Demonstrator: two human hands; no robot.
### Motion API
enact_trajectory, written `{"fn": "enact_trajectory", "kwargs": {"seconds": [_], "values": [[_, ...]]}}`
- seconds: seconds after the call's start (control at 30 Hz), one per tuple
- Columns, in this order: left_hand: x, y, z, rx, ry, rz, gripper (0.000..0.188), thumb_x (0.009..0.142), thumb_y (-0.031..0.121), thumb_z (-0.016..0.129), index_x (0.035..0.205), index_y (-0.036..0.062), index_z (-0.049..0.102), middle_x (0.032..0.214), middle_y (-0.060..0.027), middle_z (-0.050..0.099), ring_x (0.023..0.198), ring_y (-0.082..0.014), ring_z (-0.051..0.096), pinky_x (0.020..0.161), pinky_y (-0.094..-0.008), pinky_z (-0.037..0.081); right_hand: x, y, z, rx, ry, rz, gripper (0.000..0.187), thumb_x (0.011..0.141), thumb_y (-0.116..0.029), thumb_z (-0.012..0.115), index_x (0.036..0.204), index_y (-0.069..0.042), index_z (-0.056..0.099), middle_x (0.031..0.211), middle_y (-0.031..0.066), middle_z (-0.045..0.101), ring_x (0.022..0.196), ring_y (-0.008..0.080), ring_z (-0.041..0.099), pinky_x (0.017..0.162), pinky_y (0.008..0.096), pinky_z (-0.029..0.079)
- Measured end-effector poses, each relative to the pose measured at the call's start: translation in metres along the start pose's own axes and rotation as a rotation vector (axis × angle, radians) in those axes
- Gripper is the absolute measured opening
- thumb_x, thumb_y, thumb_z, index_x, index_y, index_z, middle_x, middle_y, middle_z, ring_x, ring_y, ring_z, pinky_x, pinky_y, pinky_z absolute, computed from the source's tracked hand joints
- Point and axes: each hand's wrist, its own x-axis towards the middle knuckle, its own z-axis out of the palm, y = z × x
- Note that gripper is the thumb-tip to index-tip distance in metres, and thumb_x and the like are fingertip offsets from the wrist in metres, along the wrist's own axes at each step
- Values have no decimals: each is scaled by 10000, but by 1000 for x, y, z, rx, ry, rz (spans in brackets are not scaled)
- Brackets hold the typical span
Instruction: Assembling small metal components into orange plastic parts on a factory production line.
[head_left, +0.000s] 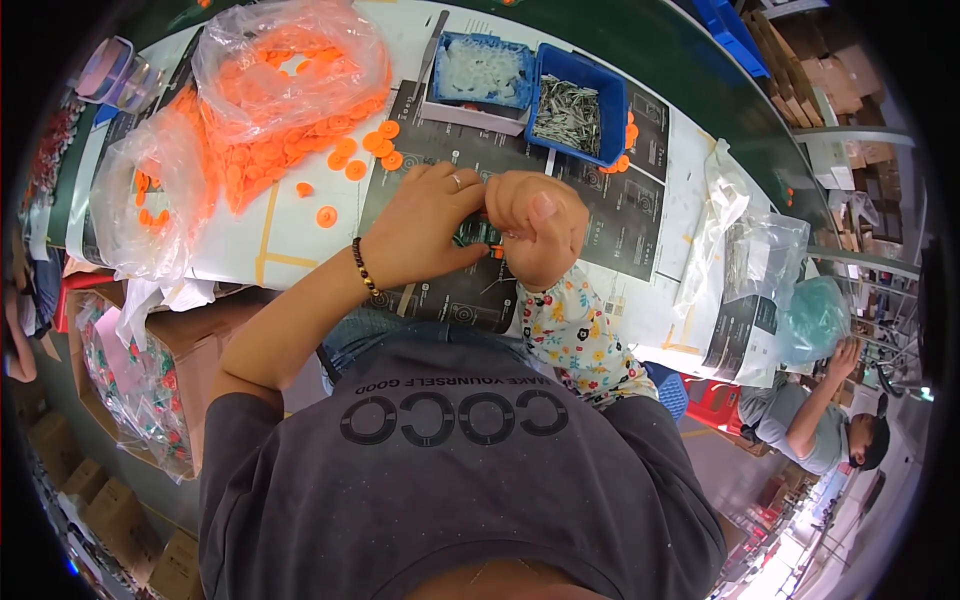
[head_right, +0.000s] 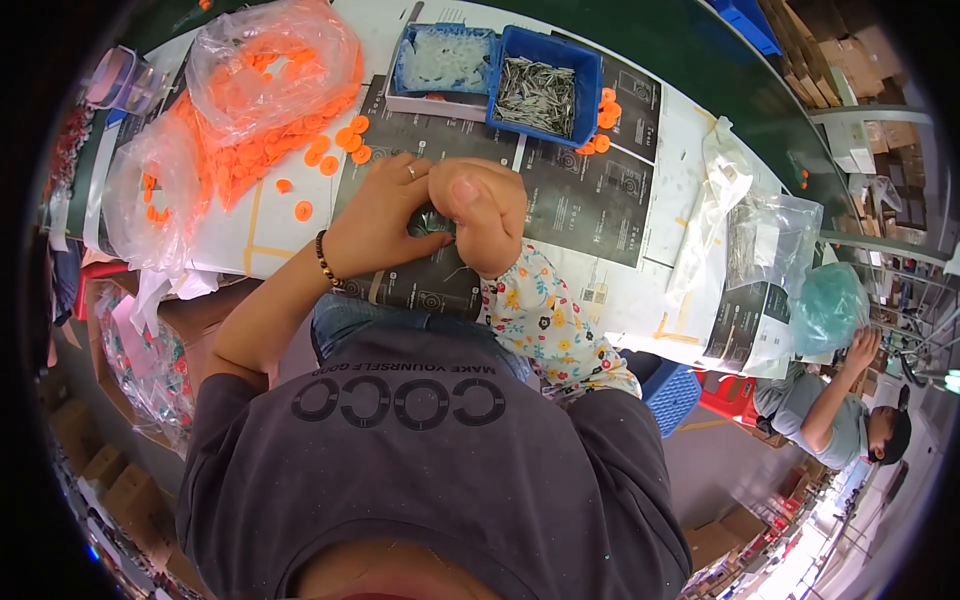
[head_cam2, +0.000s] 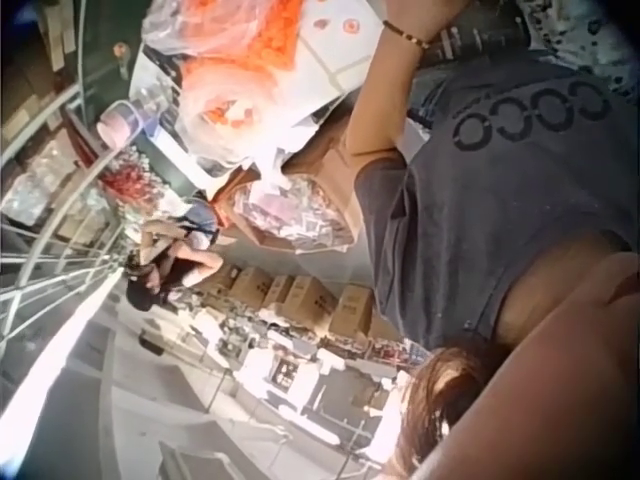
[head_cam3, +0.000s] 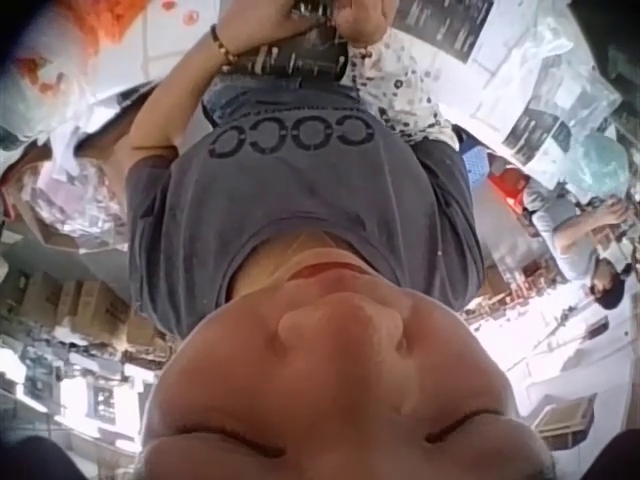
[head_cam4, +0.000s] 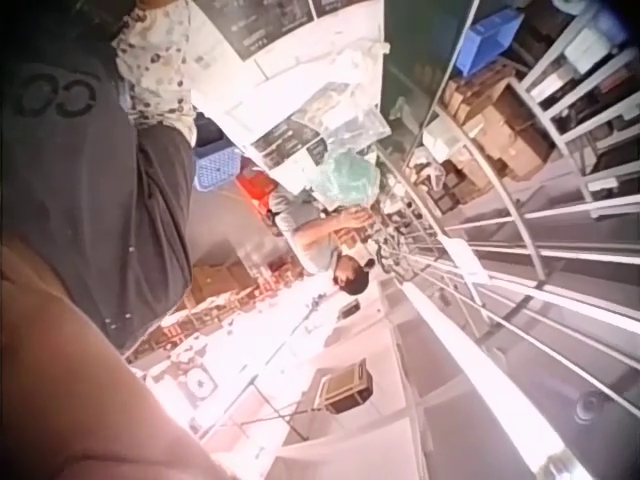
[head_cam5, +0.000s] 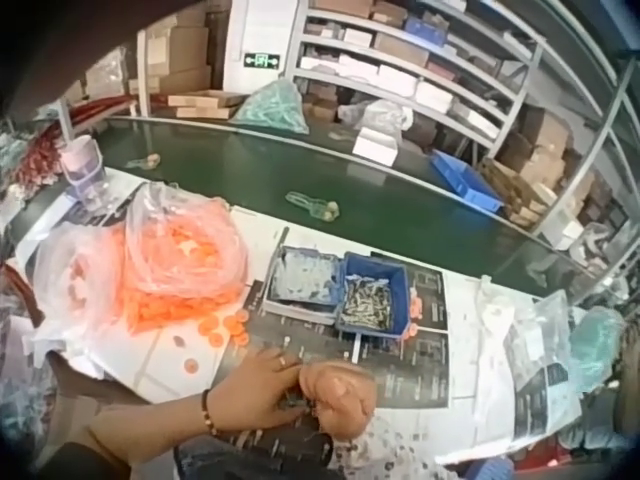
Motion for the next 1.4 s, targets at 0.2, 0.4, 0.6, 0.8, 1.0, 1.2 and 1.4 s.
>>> {"fn": "enact_trajectory", "kwargs": {"seconds": [0.2,0.4,0.6,0.8,1.0,1.2,1.4], "values": [[-6,5,1,57,15,87,456,680,238,748,1072,88,573,999,-96,571,999,-283,515,904,-405,361,1,-4,-10,145,139,34,408,946,-260,411,594,-64,347,540,41,321,478,152,301,440,293,262],[12,-4,-52,98,37,68,541,716,189,749,1198,76,531,1060,-121,580,1043,-299,521,940,-435,377,43,-61,-67,-69,441,-49,372,990,-252,376,658,-84,382,593,17,341,524,118,314,462,254,267],[160,-129,-133,466,268,-6,526,762,257,736,1198,46,530,1090,-131,637,992,-346,584,900,-413,452,-2,-20,-113,-541,508,-59,375,933,-193,485,585,-75,414,582,7,395,532,125,380,485,294,294],[218,-268,-135,810,4,-608,607,792,428,687,1264,106,482,1212,-151,587,1114,-359,546,918,-443,458,4,-22,-98,-1015,-6,-240,313,827,-176,664,608,-74,464,578,73,467,499,267,482,457,380,358],[265,-255,-81,841,-149,-26,591,713,165,703,1268,126,504,1225,-145,562,1150,-342,513,923,-426,465,3,-23,-105,-1022,80,-218,320,851,-177,643,611,-73,458,572,63,453,488,247,482,456,377,363],[271,-205,-92,641,-171,-12,535,690,91,696,1206,59,558,1125,-143,588,1028,-318,579,886,-390,483,8,-26,-107,-1005,104,-268,306,861,-187,634,625,-63,483,589,64,472,502,245,495,470,370,378],[186,-45,-95,45,-142,57,560,656,158,755,1166,34,559,1065,-140,587,959,-271,590,828,-348,485,7,-27,-120,-1060,316,-94,201,862,-186,625,726,-48,571,658,86,545,584,266,559,531,362,432]]}}
